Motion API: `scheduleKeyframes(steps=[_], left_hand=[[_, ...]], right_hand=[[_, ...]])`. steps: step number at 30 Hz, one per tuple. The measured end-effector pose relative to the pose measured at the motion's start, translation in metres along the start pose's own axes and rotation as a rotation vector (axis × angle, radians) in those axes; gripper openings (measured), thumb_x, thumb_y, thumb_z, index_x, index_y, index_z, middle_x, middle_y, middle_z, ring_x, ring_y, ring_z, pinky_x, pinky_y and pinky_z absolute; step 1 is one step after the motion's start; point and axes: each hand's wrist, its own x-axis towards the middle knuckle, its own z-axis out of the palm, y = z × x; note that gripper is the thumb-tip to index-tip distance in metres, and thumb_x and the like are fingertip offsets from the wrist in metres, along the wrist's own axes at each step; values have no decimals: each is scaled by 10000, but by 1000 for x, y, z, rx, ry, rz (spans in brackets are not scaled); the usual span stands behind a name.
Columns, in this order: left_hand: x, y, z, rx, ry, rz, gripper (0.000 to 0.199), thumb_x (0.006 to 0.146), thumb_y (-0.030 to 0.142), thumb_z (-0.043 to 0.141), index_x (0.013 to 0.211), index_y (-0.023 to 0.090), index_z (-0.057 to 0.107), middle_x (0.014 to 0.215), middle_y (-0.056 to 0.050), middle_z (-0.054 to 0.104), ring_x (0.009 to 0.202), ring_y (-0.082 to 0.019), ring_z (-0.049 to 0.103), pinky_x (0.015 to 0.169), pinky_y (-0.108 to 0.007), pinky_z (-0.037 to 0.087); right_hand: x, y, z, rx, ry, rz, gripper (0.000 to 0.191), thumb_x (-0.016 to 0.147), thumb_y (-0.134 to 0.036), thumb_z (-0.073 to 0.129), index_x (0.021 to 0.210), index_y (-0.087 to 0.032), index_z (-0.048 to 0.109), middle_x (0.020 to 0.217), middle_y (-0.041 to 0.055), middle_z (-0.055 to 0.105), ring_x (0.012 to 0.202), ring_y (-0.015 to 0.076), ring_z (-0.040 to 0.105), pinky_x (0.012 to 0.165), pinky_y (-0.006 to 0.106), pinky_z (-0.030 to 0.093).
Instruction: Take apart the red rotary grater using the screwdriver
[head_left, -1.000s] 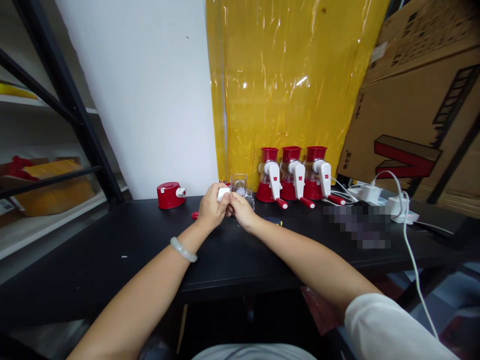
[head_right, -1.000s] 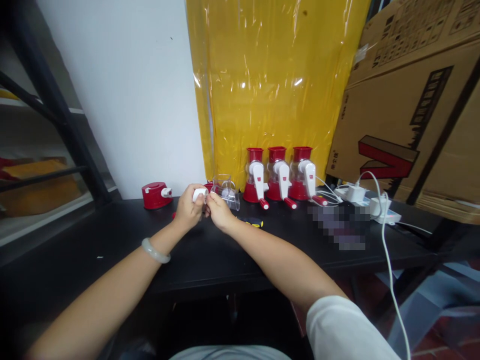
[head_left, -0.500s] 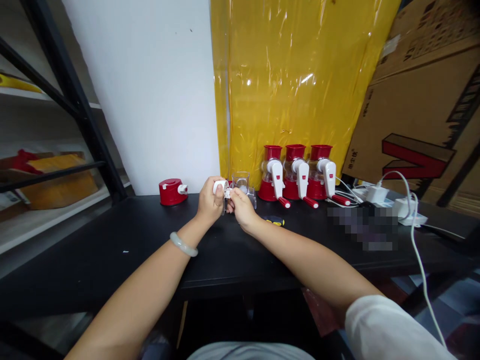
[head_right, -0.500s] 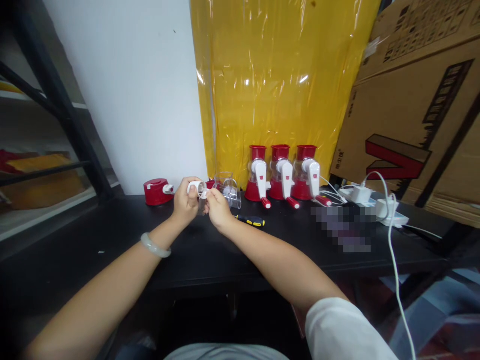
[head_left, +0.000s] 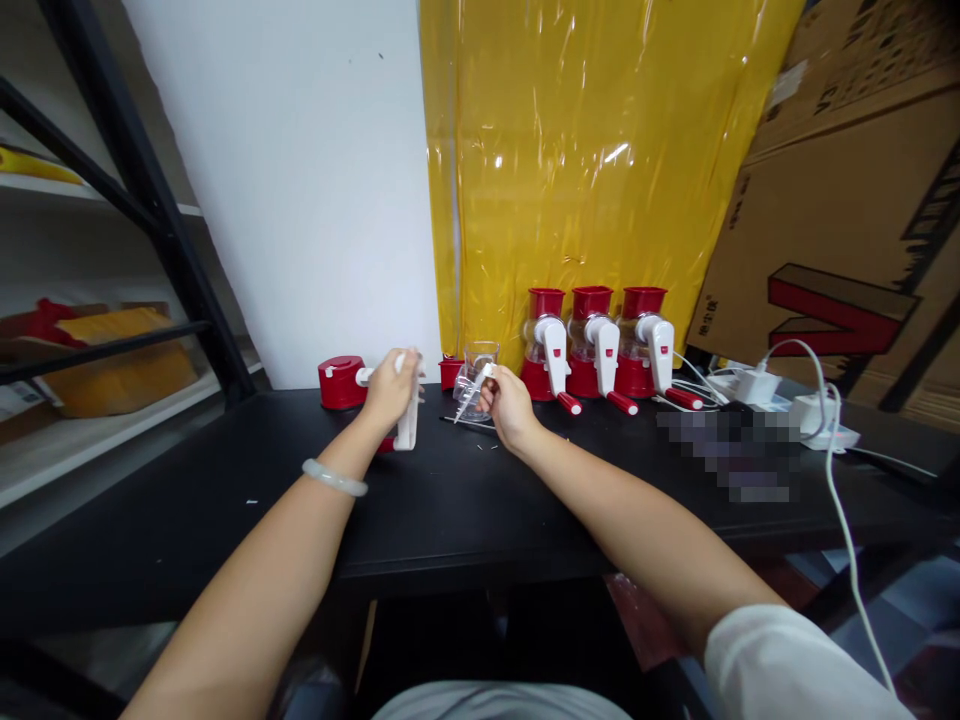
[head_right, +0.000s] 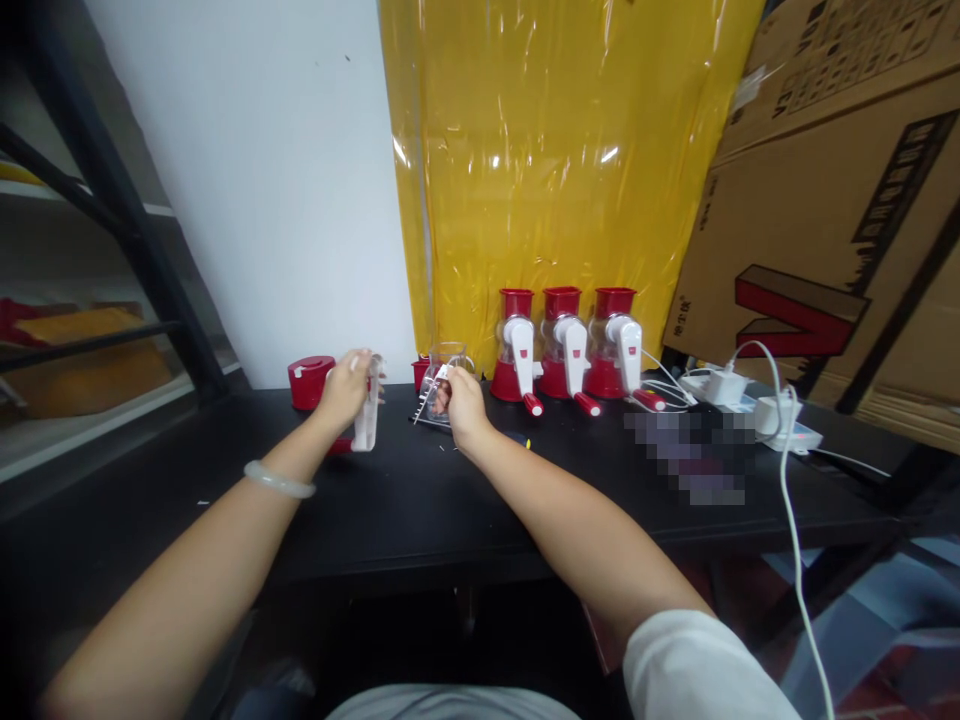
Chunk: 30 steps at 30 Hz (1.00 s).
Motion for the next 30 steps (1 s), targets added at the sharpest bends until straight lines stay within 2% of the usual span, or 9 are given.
scheduleKeyframes(steps=[2,4,7,12,15,18,24,28,30], left_hand=[[-8,7,7,37,-171,-7,466,803,589,599,1077,220,518,792,-12,630,510,-129,586,417,-249,478],[-17,13,12,96,-310,56,557,728,527,713,1150,233,498,840,-14,637,556,-135,604,437,-245,481],[-25,16,14,203,-451,95,426,742,511,696,1027,226,558,794,-8,644,556,-141,598,453,-258,484],[-25,9,16,297,-468,24,355,755,491,660,965,218,570,781,-20,671,564,-172,619,487,-301,498],[-22,0,16,448,-458,86,300,750,415,659,953,204,593,884,-62,708,744,-226,676,677,-360,535],[-19,-11,18,596,-507,167,246,746,331,638,948,189,628,987,-105,715,921,-271,677,831,-380,505],[-22,-24,22,676,-580,144,244,735,297,631,953,197,671,974,-123,726,904,-286,686,816,-360,493],[-22,-21,21,674,-616,107,311,736,339,640,1005,188,684,1023,-138,727,952,-303,683,844,-380,493],[-20,-16,20,622,-579,142,303,761,359,622,998,186,697,1040,-139,724,970,-297,679,868,-388,495]], right_hand=[[0,4,-1,-9,-2,17,252,832,-339,555,664,-218,412,488,-83,386,400,69,365,442,213,396],[0,6,-1,-36,16,24,256,826,-365,561,666,-216,427,487,-76,409,409,75,386,441,214,397],[1,7,-2,-92,53,22,257,815,-374,562,659,-214,436,488,-66,441,432,80,415,447,209,408],[1,6,-4,-192,76,3,233,807,-307,524,628,-213,408,487,-74,444,417,67,399,430,192,387],[1,7,-3,-267,91,-12,216,807,-280,499,621,-212,412,481,-76,441,405,65,399,413,187,358],[-1,7,-2,-269,81,-9,208,809,-261,465,614,-211,413,470,-73,436,402,68,394,413,191,349],[-5,8,1,-199,31,32,216,791,-211,446,583,-213,388,430,-65,419,395,75,386,417,195,321],[-5,9,2,-191,29,47,225,792,-220,452,577,-215,387,424,-63,422,387,76,378,421,200,317],[-4,10,1,-177,35,42,220,786,-221,454,576,-216,391,428,-61,429,388,80,383,424,207,320]])
